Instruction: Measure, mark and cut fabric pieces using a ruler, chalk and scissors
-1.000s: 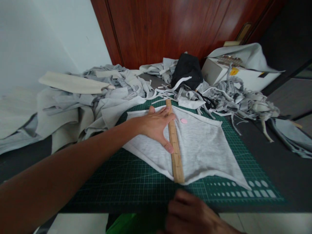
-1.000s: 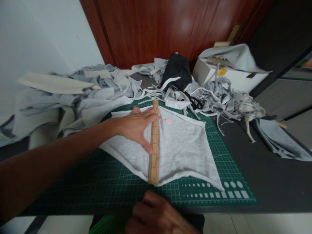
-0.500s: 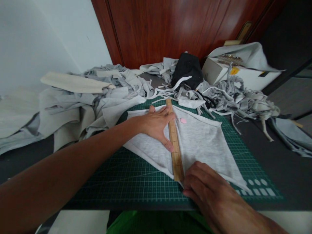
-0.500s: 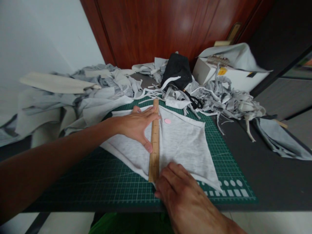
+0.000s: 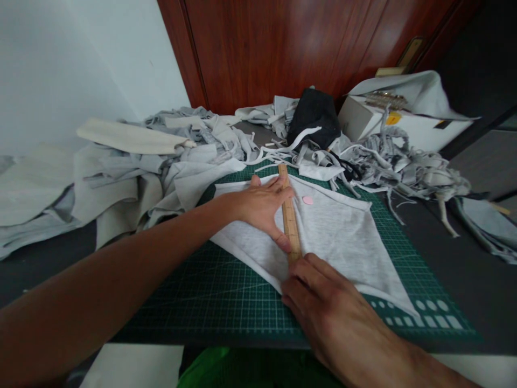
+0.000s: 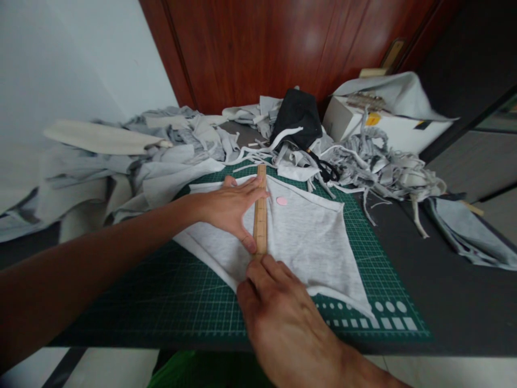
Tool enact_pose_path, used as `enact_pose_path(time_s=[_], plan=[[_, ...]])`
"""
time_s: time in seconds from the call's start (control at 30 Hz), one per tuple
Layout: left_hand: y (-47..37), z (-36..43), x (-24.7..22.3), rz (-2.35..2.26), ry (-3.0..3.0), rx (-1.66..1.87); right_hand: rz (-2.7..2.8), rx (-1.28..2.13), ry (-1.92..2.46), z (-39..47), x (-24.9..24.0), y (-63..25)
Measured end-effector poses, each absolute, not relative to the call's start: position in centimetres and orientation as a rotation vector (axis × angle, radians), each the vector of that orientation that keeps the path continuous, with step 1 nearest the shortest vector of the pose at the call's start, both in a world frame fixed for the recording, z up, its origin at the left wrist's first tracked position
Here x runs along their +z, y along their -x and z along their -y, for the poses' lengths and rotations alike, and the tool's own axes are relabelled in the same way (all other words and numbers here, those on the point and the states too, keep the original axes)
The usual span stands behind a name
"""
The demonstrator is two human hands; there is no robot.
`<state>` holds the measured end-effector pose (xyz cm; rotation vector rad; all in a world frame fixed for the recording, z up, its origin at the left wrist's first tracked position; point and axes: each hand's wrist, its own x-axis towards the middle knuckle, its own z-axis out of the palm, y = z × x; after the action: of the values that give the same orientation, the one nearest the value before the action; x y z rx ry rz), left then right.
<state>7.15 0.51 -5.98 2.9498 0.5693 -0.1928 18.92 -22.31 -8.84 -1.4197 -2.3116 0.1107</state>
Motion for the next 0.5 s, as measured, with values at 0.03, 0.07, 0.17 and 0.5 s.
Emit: enact_pose_path(time_s=[0.03, 0.07, 0.17, 0.5], plan=[[-7.1, -0.5, -6.0, -0.566, -2.952, -0.185, 2.325, 0.065, 1.386, 22.3, -9.1, -18.9], [-7.1, -0.5, -6.0, -0.563, -2.955, -0.175, 2.330, 0.014, 1.352, 22.4, -9.3, -18.8], [-7.2, -0.3, -5.8, -0.572, -2.957, -0.170, 2.320, -0.135, 1.291, 23.2, -9.4, -18.7], [-7.1, -0.1, -5.6, -0.589, -2.921, -0.191, 2.289, 0.039, 1.095, 25.0, -8.5, -18.0]])
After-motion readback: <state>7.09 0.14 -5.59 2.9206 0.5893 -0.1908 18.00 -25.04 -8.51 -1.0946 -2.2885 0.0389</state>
